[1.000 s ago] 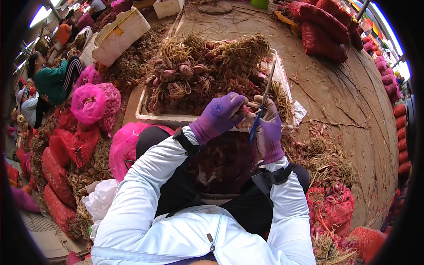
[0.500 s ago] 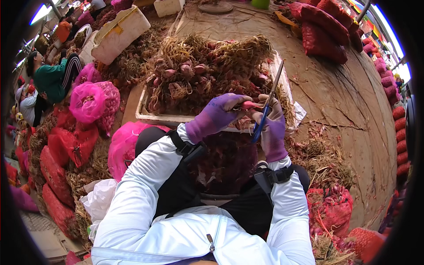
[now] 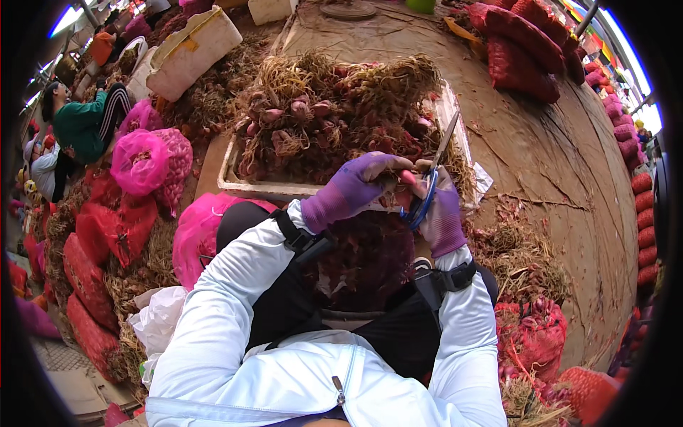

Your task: The person picks up shallots from a tray, uses shears to cut off the roots and stems, and drops the trimmed bulbs into a pink mesh bag.

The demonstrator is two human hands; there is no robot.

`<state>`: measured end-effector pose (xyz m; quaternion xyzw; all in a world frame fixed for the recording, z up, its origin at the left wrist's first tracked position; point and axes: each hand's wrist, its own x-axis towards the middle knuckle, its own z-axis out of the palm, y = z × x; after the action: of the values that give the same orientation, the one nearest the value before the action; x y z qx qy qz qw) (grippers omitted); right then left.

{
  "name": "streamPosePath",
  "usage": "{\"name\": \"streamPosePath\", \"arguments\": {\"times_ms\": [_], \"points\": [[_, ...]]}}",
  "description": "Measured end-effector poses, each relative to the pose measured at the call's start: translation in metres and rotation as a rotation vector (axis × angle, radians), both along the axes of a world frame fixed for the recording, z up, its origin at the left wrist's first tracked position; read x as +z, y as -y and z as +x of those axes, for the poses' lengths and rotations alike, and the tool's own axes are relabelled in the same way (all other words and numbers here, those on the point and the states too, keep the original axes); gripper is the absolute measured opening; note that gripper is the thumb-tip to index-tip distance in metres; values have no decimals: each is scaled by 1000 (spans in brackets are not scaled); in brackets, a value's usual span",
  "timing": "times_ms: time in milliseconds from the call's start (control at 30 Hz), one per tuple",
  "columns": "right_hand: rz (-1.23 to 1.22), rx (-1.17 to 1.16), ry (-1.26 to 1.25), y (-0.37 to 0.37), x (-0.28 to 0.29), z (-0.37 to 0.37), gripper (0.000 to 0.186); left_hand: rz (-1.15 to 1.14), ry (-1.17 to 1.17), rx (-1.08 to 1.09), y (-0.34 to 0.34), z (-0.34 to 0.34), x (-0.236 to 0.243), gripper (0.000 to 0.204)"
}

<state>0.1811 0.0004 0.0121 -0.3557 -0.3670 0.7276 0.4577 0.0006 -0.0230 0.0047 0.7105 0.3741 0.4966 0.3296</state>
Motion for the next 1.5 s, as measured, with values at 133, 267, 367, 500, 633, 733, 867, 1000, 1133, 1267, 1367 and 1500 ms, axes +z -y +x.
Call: {"name": "streamPosePath", "arguments": {"times_ms": [133,267,367,500,633,733,867,1000,1133,1267,1367,1500], "points": [[28,-1,-4,0,-15,-9,35,-141,209,-89,-2,-3,-10,38],[62,-12,-18,4,-12,-9,35,-512,405,-80,-6,-6,-15,31],[86,-51,77,9,-2,-15,36,-768,707,-115,-6,-8,-19,24],[179,-80,167,8,-10,-16,38,-799,768,-111,-8,-4,-21,23],[206,-91,175,7,-15,-15,37,-778,780,-176,-4,-2,-31,23],[172,-148,163,2,-21,-14,36,-792,778,-290,-3,-4,-26,23],[125,-175,183,-9,-35,-9,34,-842,900,-287,-3,1,-19,24],[104,-160,181,-11,-26,-7,32,-790,937,-386,-2,4,-15,27],[63,-68,105,-7,-32,-3,28,-507,830,-712,2,9,-5,30],[62,64,55,8,-11,-5,25,-699,842,-237,-12,-8,-16,31],[34,10,5,14,-1,-7,31,-722,711,-46,-11,-12,-18,22],[58,14,84,14,-5,-13,40,-698,563,44,-3,-1,-10,26]]}}
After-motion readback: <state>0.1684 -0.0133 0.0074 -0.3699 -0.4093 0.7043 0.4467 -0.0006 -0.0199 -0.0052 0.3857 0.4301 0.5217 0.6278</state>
